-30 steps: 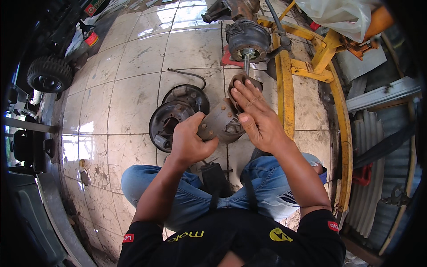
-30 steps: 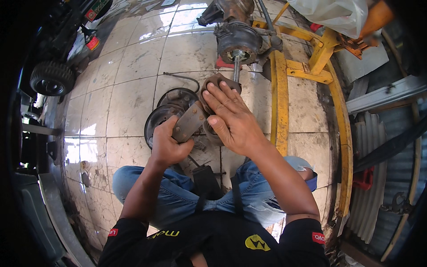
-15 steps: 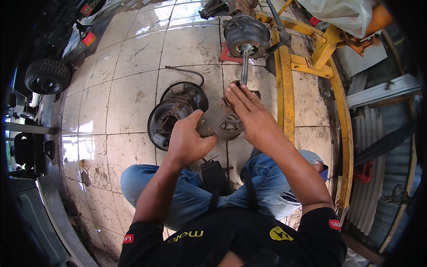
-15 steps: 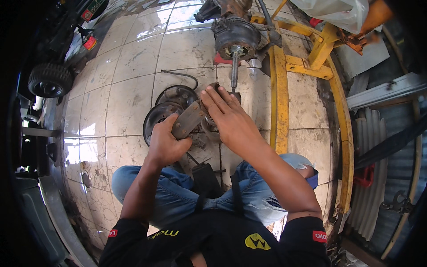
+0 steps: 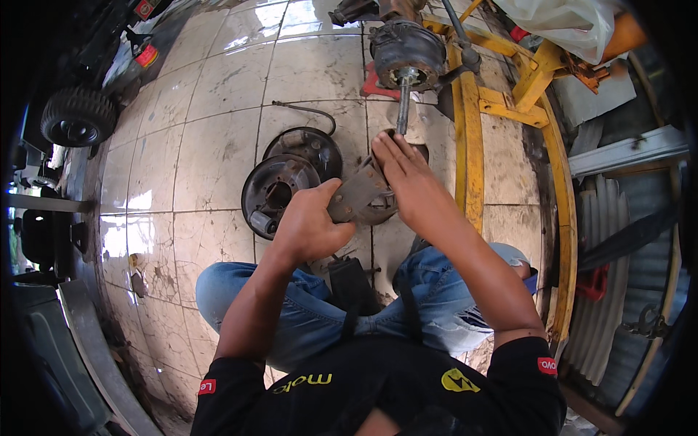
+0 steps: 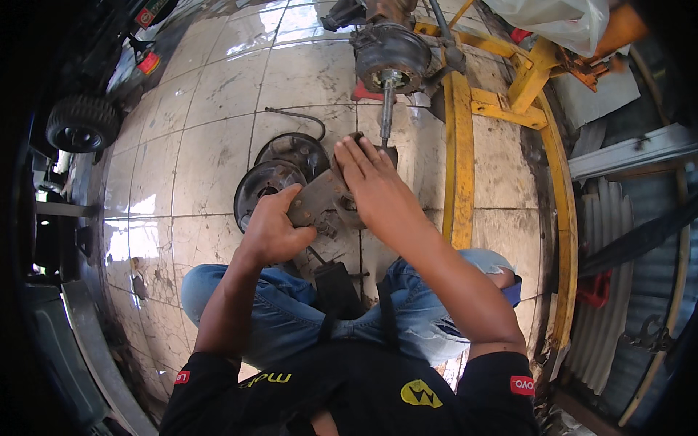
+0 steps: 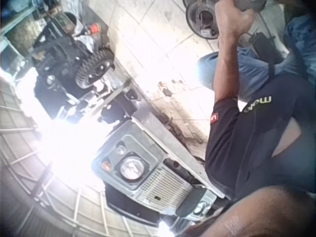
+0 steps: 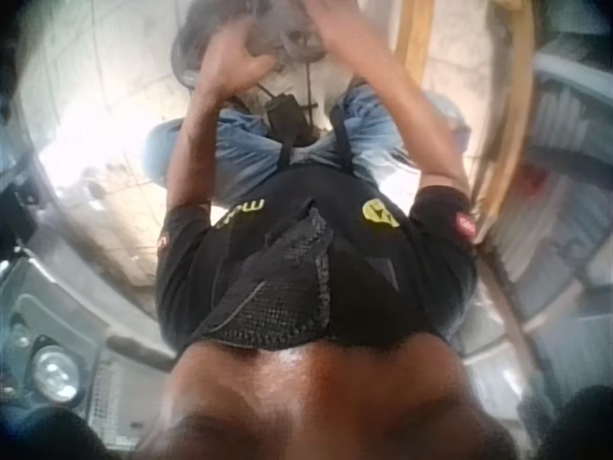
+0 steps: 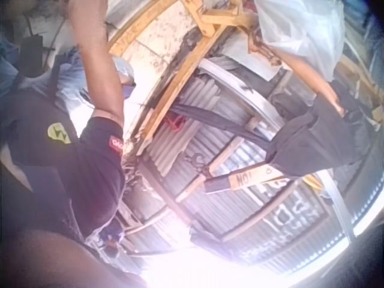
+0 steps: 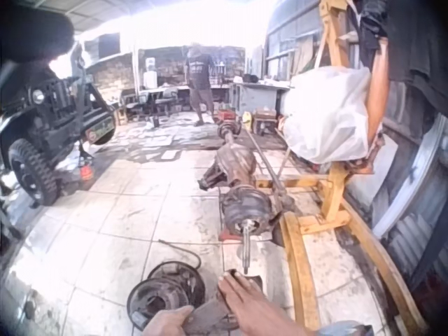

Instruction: The person scrubs a brake shoe and a brake drum with a wire brush while sitting on the floor. The person repeatedly rubs the surfaces of both parts to remove rust and debris.

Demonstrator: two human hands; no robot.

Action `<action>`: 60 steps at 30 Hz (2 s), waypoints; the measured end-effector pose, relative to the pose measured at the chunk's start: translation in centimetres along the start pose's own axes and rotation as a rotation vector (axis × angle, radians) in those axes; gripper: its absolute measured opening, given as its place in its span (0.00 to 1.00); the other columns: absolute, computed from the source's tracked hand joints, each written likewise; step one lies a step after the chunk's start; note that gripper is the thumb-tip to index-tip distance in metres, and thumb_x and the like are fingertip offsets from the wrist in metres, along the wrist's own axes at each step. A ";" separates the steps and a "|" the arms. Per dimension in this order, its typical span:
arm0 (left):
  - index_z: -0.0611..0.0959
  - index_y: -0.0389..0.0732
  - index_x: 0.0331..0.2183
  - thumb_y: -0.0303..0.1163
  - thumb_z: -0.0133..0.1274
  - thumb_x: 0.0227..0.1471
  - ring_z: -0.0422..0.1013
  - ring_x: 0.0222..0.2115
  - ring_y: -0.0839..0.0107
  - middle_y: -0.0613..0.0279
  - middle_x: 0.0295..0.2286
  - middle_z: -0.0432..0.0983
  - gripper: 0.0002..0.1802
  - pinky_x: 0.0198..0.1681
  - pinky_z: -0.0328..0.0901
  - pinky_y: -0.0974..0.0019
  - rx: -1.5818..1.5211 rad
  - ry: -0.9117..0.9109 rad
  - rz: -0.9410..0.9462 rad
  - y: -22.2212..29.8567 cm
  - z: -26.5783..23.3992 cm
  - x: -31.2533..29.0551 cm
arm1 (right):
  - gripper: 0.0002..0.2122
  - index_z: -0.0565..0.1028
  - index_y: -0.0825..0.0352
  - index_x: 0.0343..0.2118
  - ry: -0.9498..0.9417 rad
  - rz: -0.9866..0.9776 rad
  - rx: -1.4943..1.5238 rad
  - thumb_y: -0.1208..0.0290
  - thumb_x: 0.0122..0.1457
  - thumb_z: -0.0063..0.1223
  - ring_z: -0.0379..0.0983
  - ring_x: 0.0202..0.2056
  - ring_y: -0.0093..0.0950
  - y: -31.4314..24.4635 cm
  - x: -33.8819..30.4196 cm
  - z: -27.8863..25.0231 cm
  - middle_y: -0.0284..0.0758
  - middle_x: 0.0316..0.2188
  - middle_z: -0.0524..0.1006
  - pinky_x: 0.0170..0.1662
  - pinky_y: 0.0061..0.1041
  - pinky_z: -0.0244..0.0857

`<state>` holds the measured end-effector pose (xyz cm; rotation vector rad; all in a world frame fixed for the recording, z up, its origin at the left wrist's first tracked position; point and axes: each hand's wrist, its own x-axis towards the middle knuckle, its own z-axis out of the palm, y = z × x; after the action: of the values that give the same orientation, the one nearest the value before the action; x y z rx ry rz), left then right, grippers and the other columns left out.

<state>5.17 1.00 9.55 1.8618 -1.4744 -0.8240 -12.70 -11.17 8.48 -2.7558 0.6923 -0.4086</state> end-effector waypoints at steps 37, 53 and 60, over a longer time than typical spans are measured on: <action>0.69 0.37 0.51 0.54 0.29 0.63 0.70 0.49 0.58 0.51 0.47 0.72 0.32 0.55 0.63 0.49 -1.604 -0.057 -0.561 -4.1 2.1 3.4 | 0.18 0.72 0.70 0.50 0.197 0.563 1.645 0.70 0.58 0.59 0.72 0.46 0.24 -1.8 0.5 -0.7 0.36 0.44 0.77 0.50 0.25 0.66; 0.76 0.37 0.49 0.51 0.66 0.38 0.68 0.50 0.49 0.45 0.45 0.74 0.39 0.55 0.60 0.55 0.139 0.086 0.400 -2.6 0.0 2.3 | 0.18 0.75 0.69 0.49 0.196 0.679 1.612 0.66 0.58 0.60 0.73 0.40 0.21 -0.3 -0.1 -3.2 0.33 0.39 0.77 0.43 0.22 0.67; 0.79 0.35 0.45 0.37 0.61 0.35 0.77 0.36 0.58 0.48 0.34 0.80 0.31 0.41 0.69 0.62 -0.240 0.097 -0.003 -2.8 1.4 1.7 | 0.21 0.75 0.69 0.50 -0.030 0.773 1.357 0.58 0.61 0.57 0.73 0.37 0.19 0.1 0.1 -3.4 0.32 0.37 0.78 0.40 0.19 0.67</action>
<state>6.02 -0.26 6.33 1.7004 -1.2545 -0.8599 -13.77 -11.98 11.58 -1.1264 0.9090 -0.4105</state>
